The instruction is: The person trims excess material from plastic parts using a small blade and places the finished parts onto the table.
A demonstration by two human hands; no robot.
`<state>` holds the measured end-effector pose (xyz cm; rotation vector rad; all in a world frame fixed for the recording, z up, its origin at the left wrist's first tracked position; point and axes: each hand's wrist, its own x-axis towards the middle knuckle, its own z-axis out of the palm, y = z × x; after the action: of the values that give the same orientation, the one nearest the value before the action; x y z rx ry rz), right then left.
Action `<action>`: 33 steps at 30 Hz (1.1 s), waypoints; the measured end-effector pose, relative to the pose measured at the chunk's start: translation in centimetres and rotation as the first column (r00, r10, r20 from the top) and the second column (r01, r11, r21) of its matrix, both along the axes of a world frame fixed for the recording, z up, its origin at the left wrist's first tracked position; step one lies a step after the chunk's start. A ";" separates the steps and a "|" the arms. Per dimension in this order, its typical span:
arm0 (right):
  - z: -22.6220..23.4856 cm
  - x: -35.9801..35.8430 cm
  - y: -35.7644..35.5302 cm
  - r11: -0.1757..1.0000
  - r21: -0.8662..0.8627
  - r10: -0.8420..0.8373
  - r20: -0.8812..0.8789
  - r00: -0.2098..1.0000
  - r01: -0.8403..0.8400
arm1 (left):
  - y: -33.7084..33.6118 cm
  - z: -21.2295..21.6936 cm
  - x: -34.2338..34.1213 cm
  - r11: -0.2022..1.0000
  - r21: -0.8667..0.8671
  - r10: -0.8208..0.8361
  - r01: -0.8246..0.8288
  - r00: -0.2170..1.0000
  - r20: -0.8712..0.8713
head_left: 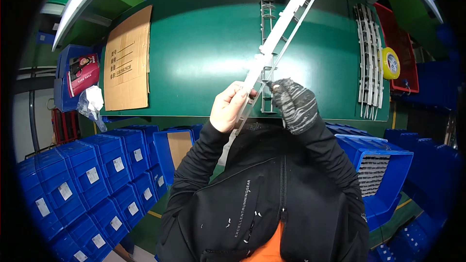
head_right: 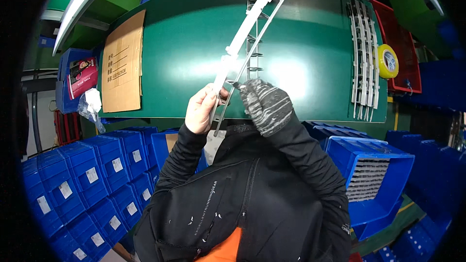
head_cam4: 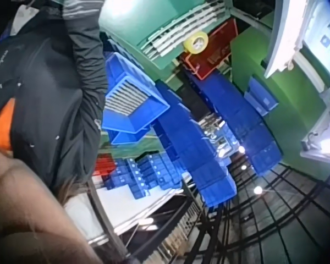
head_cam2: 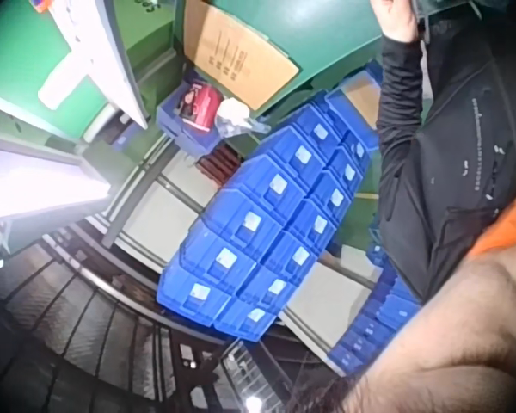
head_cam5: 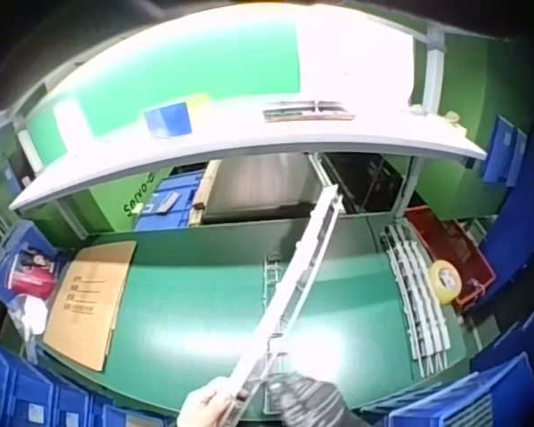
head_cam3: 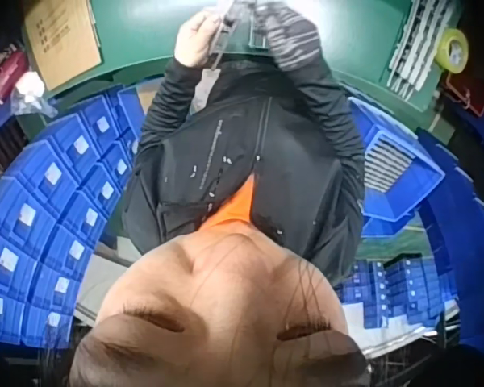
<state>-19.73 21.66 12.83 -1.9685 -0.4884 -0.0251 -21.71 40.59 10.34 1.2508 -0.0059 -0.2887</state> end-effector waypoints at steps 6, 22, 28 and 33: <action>-0.6 -0.6 0.7 0.993 -0.116 -0.021 0.084 0.996 0.030 | -1.4 0.0 0.3 0.997 -0.054 0.057 -0.056 0.998 0.007; -1.5 0.7 -3.0 0.690 0.538 0.126 -0.748 0.652 0.483 | -1.2 -1.7 0.6 0.949 0.284 0.095 -0.138 0.983 0.160; -1.0 0.8 -1.0 0.730 0.478 0.025 -0.733 0.680 0.489 | -1.2 -1.0 0.6 0.961 -0.199 -0.240 0.193 0.938 -0.249; -0.9 3.0 -0.6 0.830 0.522 -0.036 -0.307 0.951 0.199 | -1.7 1.1 -0.1 0.933 0.359 -0.059 -0.027 0.972 0.226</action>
<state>-16.74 21.10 11.95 -1.3974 -0.1376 0.0375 -21.83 38.85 11.40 1.6465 -0.1729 -0.1580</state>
